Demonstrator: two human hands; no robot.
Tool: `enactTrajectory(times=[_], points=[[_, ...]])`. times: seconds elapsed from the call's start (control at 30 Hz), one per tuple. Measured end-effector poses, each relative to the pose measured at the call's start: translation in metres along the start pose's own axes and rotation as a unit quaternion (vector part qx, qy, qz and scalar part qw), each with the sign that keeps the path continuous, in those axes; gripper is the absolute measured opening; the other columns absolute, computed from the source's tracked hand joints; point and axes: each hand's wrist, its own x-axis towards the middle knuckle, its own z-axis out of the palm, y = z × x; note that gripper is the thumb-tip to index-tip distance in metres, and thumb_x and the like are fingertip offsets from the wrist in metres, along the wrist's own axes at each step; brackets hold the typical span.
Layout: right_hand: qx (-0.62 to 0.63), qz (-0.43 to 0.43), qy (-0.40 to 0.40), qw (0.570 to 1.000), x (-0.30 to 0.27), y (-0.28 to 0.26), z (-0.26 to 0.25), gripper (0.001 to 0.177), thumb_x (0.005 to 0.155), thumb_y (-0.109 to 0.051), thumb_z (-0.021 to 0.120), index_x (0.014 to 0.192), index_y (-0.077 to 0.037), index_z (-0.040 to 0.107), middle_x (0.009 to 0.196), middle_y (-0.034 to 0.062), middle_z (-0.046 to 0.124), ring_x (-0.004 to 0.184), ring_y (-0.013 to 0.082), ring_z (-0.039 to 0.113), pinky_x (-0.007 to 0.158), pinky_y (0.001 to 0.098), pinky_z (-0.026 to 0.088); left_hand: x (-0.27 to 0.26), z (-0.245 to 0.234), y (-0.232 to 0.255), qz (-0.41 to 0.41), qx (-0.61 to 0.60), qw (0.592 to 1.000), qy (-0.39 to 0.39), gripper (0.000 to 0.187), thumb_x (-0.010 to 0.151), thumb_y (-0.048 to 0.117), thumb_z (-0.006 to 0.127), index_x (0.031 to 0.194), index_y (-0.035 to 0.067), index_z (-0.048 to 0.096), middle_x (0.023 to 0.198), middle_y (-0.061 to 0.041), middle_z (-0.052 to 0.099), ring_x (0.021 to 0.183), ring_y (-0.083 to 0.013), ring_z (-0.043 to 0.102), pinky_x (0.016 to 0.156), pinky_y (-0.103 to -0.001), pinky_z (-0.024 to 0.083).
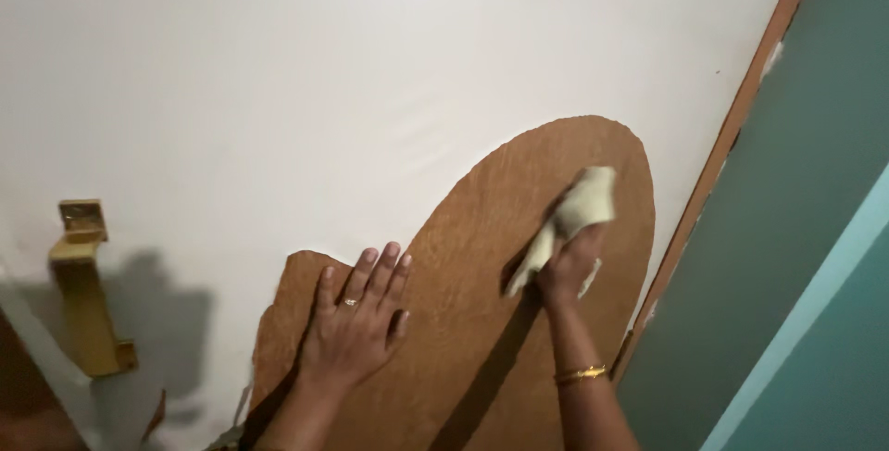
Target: The person wipes a white door with a light-colored cloth. The door has a large brown protective covering on its lower half. The person cleans the upper white section, the door handle, and the door frame, moving the cloth in circular and vertical motions.
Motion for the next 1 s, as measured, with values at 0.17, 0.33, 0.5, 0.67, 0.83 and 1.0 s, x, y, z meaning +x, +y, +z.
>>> enactTrajectory(times=[0.17, 0.33, 0.5, 0.67, 0.83, 1.0], points=[[0.083, 0.018, 0.096, 0.992, 0.021, -0.043, 0.004, 0.062, 0.102, -0.015, 0.052, 0.155, 0.012, 0.032, 0.151, 0.0335, 0.039, 0.134, 0.0489, 0.042, 0.112, 0.0605, 0.034, -0.001, 0.007, 0.003, 0.001, 0.043, 0.999, 0.008, 0.067, 0.105, 0.052, 0.028, 0.165, 0.021, 0.029, 0.172, -0.001, 0.019, 0.157, -0.0209, 0.011, 0.123, -0.057, -0.002], [0.061, -0.195, 0.025, 0.979, -0.03, -0.161, -0.011, 0.049, 0.096, -0.029, 0.051, 0.131, 0.004, 0.059, 0.148, 0.0288, 0.044, 0.14, 0.0463, 0.042, 0.122, 0.0586, 0.029, -0.003, 0.009, 0.003, 0.004, 0.034, 0.999, 0.003, 0.067, 0.106, 0.053, 0.027, 0.164, 0.019, 0.028, 0.172, -0.001, 0.017, 0.158, -0.0217, 0.008, 0.124, -0.056, -0.003], [0.075, -0.361, 0.042, 0.929, -0.011, -0.149, -0.007, 0.034, 0.092, -0.033, 0.055, 0.096, -0.002, 0.068, 0.154, 0.0269, 0.042, 0.146, 0.0447, 0.038, 0.122, 0.0589, 0.026, -0.003, 0.01, 0.005, 0.0, 0.045, 0.999, -0.005, 0.069, 0.105, 0.052, 0.027, 0.165, 0.018, 0.025, 0.173, -0.001, 0.014, 0.158, -0.0214, 0.007, 0.124, -0.057, -0.004], [0.029, -0.168, 0.054, 0.984, 0.053, -0.033, 0.015, 0.046, 0.098, -0.017, 0.053, 0.132, 0.013, 0.052, 0.158, 0.0322, 0.036, 0.15, 0.0448, 0.034, 0.127, 0.0555, 0.026, -0.003, 0.013, 0.004, 0.004, 0.062, 0.998, -0.017, 0.071, 0.105, 0.055, 0.024, 0.166, 0.018, 0.02, 0.173, 0.001, 0.008, 0.158, -0.0196, 0.002, 0.123, -0.056, -0.005], [0.079, 0.01, 0.09, 0.993, 0.105, -0.012, -0.015, 0.063, 0.107, -0.01, 0.05, 0.161, 0.007, 0.021, 0.162, 0.0302, 0.033, 0.15, 0.0433, 0.035, 0.126, 0.052, 0.027, -0.003, 0.018, 0.002, 0.011, 0.039, 0.999, -0.015, 0.072, 0.104, 0.056, 0.022, 0.165, 0.018, 0.018, 0.173, 0.001, 0.003, 0.157, -0.0187, -0.002, 0.122, -0.056, -0.007], [0.147, 0.165, 0.014, 0.975, 0.093, -0.09, -0.032, 0.059, 0.104, -0.022, 0.043, 0.159, -0.006, 0.031, 0.15, 0.0233, 0.043, 0.132, 0.0374, 0.054, 0.109, 0.0503, 0.051, -0.003, 0.017, 0.003, 0.006, 0.046, 0.999, 0.0, 0.071, 0.104, 0.055, 0.027, 0.165, 0.017, 0.022, 0.173, 0.0, 0.009, 0.158, -0.0203, 0.003, 0.123, -0.057, -0.004]])
